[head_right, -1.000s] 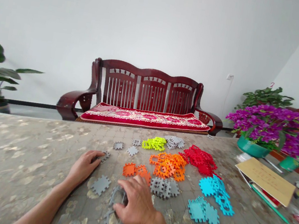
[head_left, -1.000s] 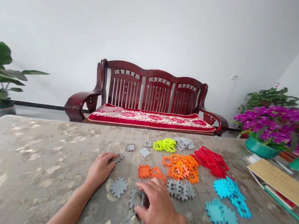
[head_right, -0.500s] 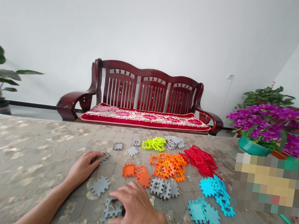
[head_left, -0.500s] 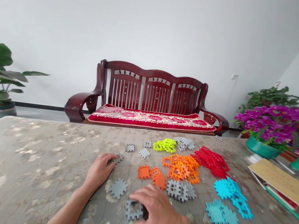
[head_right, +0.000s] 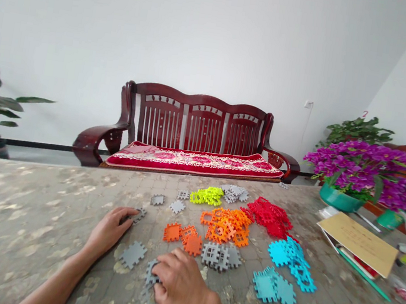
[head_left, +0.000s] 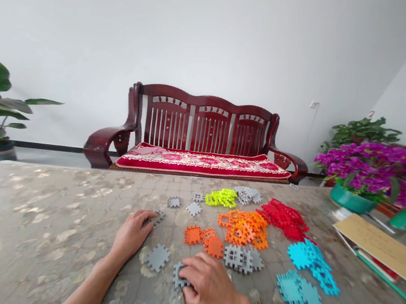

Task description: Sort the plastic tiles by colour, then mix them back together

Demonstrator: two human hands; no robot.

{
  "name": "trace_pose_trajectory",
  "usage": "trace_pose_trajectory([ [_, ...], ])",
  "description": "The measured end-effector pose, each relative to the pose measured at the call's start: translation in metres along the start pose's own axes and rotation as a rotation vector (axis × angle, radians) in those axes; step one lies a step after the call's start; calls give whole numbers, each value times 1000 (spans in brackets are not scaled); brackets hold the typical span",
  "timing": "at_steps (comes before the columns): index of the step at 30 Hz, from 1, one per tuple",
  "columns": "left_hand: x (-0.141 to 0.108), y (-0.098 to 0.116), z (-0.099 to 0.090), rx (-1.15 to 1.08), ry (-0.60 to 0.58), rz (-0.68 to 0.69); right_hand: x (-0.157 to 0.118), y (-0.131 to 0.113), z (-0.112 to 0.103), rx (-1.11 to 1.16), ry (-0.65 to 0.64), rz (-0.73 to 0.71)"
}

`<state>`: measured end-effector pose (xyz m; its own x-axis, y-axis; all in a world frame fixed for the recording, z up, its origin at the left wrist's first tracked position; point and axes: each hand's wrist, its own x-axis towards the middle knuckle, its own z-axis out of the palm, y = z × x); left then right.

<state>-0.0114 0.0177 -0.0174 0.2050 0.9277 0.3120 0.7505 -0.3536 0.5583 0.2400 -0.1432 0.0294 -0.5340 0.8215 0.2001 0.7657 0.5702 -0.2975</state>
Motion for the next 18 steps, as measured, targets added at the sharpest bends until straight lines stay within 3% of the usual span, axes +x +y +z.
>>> trace_pose_trajectory([
  [9, -1, 3, -1, -7, 7, -18, 1, 7, 3, 5, 76, 147],
  [18, -1, 4, -3, 1, -9, -13, -4, 28, -31, 69, 333, 481],
])
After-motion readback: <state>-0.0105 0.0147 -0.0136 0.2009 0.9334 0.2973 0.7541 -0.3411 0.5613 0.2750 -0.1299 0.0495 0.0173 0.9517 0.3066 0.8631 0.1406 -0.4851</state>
